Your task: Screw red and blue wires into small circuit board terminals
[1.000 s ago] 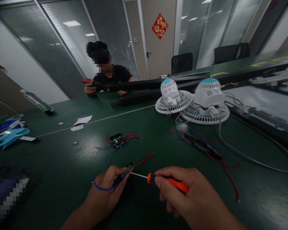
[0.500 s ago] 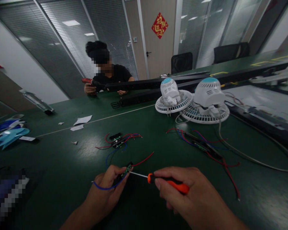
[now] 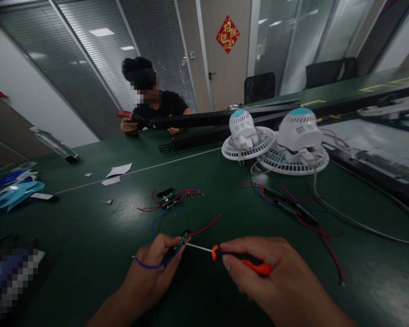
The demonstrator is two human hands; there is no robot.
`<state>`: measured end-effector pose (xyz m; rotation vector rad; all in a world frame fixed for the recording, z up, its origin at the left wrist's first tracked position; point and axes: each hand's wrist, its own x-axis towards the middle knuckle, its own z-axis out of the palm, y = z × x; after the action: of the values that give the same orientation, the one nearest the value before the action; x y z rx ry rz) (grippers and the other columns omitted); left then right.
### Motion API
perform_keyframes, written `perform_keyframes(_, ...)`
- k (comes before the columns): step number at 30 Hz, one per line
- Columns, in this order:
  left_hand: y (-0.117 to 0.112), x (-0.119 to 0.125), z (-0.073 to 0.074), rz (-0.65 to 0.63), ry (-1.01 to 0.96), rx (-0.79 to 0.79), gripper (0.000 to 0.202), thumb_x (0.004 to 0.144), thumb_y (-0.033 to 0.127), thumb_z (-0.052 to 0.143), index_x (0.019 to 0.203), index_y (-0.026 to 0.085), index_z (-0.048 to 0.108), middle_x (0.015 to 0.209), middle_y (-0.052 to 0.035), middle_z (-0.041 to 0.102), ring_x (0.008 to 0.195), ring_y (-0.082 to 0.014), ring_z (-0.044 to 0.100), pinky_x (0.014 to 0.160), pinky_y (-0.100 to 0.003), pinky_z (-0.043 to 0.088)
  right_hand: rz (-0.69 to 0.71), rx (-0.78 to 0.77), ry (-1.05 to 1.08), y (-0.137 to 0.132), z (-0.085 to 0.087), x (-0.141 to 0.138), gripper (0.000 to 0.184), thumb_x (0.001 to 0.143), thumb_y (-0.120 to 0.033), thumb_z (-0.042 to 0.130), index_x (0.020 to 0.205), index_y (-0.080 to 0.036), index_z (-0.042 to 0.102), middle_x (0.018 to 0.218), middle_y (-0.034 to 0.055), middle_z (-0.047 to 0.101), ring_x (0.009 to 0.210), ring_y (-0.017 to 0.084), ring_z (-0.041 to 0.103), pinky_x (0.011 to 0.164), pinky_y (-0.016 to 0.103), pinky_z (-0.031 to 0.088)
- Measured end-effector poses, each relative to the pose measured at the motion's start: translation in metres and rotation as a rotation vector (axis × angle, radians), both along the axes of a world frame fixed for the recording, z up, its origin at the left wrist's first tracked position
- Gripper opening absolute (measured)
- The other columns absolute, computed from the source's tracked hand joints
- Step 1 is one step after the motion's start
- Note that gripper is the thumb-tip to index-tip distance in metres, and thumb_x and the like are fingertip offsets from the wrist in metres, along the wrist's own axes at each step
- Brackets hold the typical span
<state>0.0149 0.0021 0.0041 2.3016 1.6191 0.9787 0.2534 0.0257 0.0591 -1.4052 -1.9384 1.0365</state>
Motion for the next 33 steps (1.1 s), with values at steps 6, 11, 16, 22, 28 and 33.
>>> perform_keyframes(6, 0.001, 0.002, 0.002, 0.003, 0.008, 0.010, 0.004, 0.088, 0.016, 0.049, 0.089, 0.020, 0.051, 0.064, 0.0006, 0.067, 0.049, -0.0121, 0.063, 0.044, -0.019, 0.045, 0.001, 0.027, 0.017, -0.001, 0.002, 0.000, 0.018, 0.076, -0.032, 0.063, 0.078, -0.029, 0.081, 0.054, 0.0001, 0.072, 0.039, 0.014, 0.061, 0.037, 0.022, 0.047)
perform_keyframes(11, 0.001, 0.002, 0.001, -0.002, -0.008, 0.028, 0.004, 0.087, 0.017, 0.050, 0.089, 0.020, 0.052, 0.064, 0.0001, 0.067, 0.049, -0.0122, 0.063, 0.043, -0.019, 0.045, -0.096, 0.004, 0.044, -0.002, -0.003, -0.002, 0.024, 0.077, -0.043, 0.063, 0.085, -0.030, 0.081, 0.050, 0.0014, 0.071, 0.046, 0.019, 0.065, 0.039, 0.024, 0.050)
perform_keyframes(16, 0.002, 0.002, 0.002, -0.003, -0.019, 0.008, 0.005, 0.087, 0.016, 0.049, 0.089, 0.020, 0.052, 0.067, -0.0010, 0.069, 0.052, -0.0128, 0.065, 0.046, -0.020, 0.047, -0.104, 0.032, 0.029, -0.004, -0.001, -0.008, 0.026, 0.078, -0.047, 0.061, 0.086, -0.031, 0.081, 0.053, 0.0029, 0.073, 0.053, 0.022, 0.069, 0.044, 0.027, 0.054)
perform_keyframes(22, 0.001, 0.003, 0.004, 0.002, 0.009, 0.035, 0.004, 0.087, 0.017, 0.048, 0.088, 0.020, 0.051, 0.064, 0.0001, 0.067, 0.050, -0.0128, 0.064, 0.046, -0.021, 0.048, -0.024, 0.075, -0.030, -0.003, 0.005, -0.005, 0.024, 0.075, -0.047, 0.064, 0.079, -0.032, 0.081, 0.076, 0.0052, 0.080, 0.074, 0.027, 0.073, 0.063, 0.033, 0.058)
perform_keyframes(28, 0.001, 0.003, 0.001, -0.003, 0.011, 0.012, 0.005, 0.087, 0.016, 0.050, 0.090, 0.019, 0.051, 0.063, -0.0002, 0.066, 0.050, -0.0131, 0.063, 0.043, -0.020, 0.045, -0.019, 0.029, -0.038, -0.005, -0.007, 0.007, 0.053, 0.092, -0.058, 0.034, 0.102, -0.026, 0.075, 0.056, 0.0033, 0.069, 0.050, 0.018, 0.065, 0.045, 0.027, 0.051)
perform_keyframes(33, 0.000, 0.003, 0.000, 0.000, 0.014, 0.025, 0.006, 0.086, 0.015, 0.050, 0.090, 0.020, 0.051, 0.065, -0.0004, 0.066, 0.051, -0.0130, 0.062, 0.043, -0.020, 0.045, 0.071, -0.061, 0.010, -0.003, -0.005, 0.002, 0.059, 0.096, -0.053, 0.027, 0.064, -0.022, 0.066, 0.045, 0.0002, 0.059, 0.040, 0.013, 0.058, 0.040, 0.023, 0.043)
